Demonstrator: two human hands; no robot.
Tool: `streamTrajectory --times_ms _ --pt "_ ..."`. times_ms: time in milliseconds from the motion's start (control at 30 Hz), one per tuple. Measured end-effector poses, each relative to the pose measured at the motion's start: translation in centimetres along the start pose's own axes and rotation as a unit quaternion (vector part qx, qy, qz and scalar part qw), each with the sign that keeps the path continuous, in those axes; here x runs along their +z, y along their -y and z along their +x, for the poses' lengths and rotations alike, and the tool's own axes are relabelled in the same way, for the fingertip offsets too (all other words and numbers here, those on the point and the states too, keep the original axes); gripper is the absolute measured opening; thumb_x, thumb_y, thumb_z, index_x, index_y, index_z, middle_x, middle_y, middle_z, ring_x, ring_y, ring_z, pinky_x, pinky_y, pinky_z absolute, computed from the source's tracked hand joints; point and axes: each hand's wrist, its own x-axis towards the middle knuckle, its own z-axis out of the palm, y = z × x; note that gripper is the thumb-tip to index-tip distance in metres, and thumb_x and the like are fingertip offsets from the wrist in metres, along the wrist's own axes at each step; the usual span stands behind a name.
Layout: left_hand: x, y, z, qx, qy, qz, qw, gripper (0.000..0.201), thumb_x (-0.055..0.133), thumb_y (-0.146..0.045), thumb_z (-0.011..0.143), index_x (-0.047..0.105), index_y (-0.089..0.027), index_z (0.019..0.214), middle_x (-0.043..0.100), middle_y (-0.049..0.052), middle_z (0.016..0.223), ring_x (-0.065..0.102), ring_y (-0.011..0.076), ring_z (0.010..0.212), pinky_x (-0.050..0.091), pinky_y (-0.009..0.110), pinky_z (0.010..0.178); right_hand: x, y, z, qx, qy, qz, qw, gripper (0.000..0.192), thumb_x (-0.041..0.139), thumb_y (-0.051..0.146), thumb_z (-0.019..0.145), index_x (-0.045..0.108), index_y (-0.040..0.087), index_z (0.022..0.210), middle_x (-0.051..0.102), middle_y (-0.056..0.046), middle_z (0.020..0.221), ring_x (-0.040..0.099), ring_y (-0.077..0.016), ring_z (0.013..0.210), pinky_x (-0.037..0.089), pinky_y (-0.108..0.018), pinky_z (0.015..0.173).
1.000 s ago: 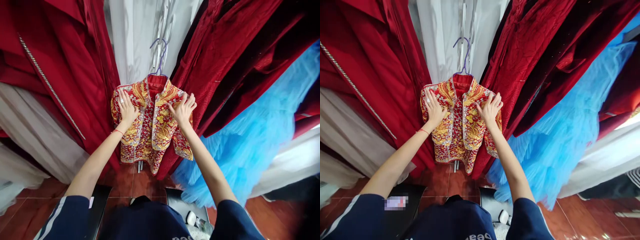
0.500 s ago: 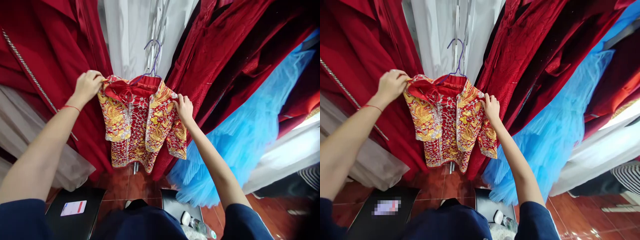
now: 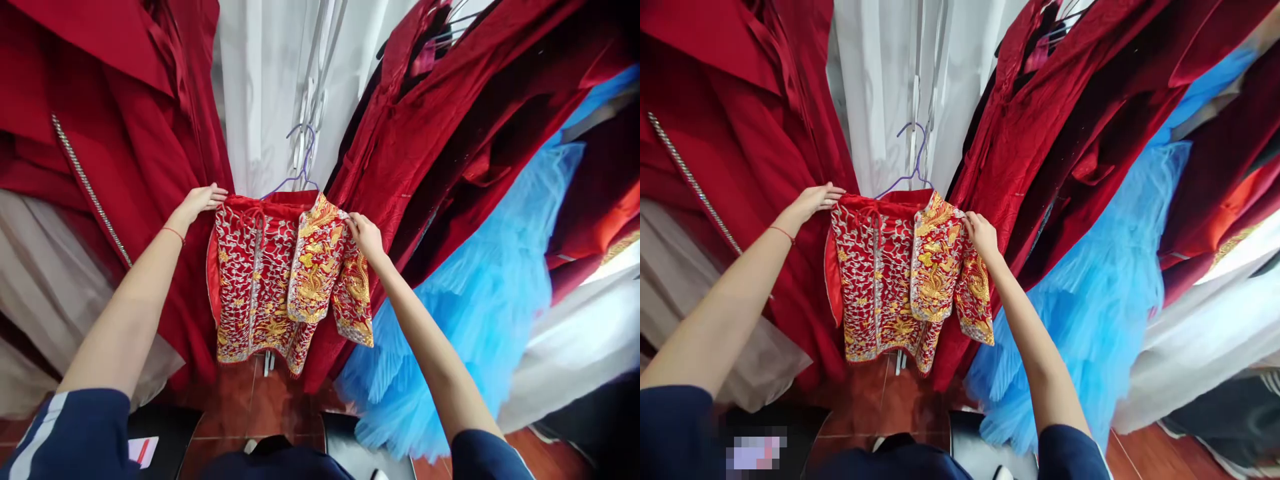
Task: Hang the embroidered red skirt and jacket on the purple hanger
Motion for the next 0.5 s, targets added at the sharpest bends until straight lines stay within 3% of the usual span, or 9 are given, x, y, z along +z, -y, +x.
streamTrajectory --times_ms 100,200,333,500 --pt "0.5 -1.6 -0.2 0.104 0.064 0.011 0.992 0.062 0.050 -0.067 0.086 0.071 -0.013 0.106 0.074 0.010 0.099 0.066 0.0174 0.087 0.049 0.027 0.080 0.4 0.1 0.5 0.013 0.001 0.006 1.000 0.038 0.035 0.041 0.104 0.064 0.019 0.114 0.071 -0.011 0.103 0.065 -0.0220 0.089 0.045 -0.029 0.073" --pt "1.7 -3.3 -0.8 0.172 0.156 0.188 0.954 0.061 0.065 -0.072 0.072 0.075 -0.017 0.096 0.074 0.007 0.091 0.064 0.0204 0.082 0.046 0.028 0.075 0.8 0.5 0.7 0.031 0.003 0.000 1.000 0.039 0.034 0.041 0.104 0.065 0.018 0.113 0.071 -0.011 0.103 0.064 -0.0216 0.088 0.043 -0.028 0.071" --pt "2.2 -4.5 -1.8 0.183 0.110 0.363 0.907 0.060 0.054 -0.076 0.077 0.077 -0.022 0.089 0.074 0.006 0.085 0.064 0.0233 0.079 0.040 0.030 0.071 0.4 0.8 0.5 0.057 0.003 -0.030 0.998 0.037 0.037 0.042 0.104 0.066 0.021 0.111 0.071 -0.008 0.101 0.061 -0.0184 0.082 0.033 -0.024 0.062" --pt "1.2 -5.1 -2.2 0.203 0.077 0.414 0.884 0.062 0.049 -0.078 0.078 0.078 -0.026 0.095 0.075 0.008 0.091 0.066 0.0295 0.089 0.042 0.035 0.078 -1.2 -0.4 -1.9 0.137 -0.012 -0.090 0.986 0.035 0.038 0.037 0.104 0.065 0.016 0.104 0.070 -0.009 0.097 0.057 -0.0141 0.073 0.020 -0.025 0.057"
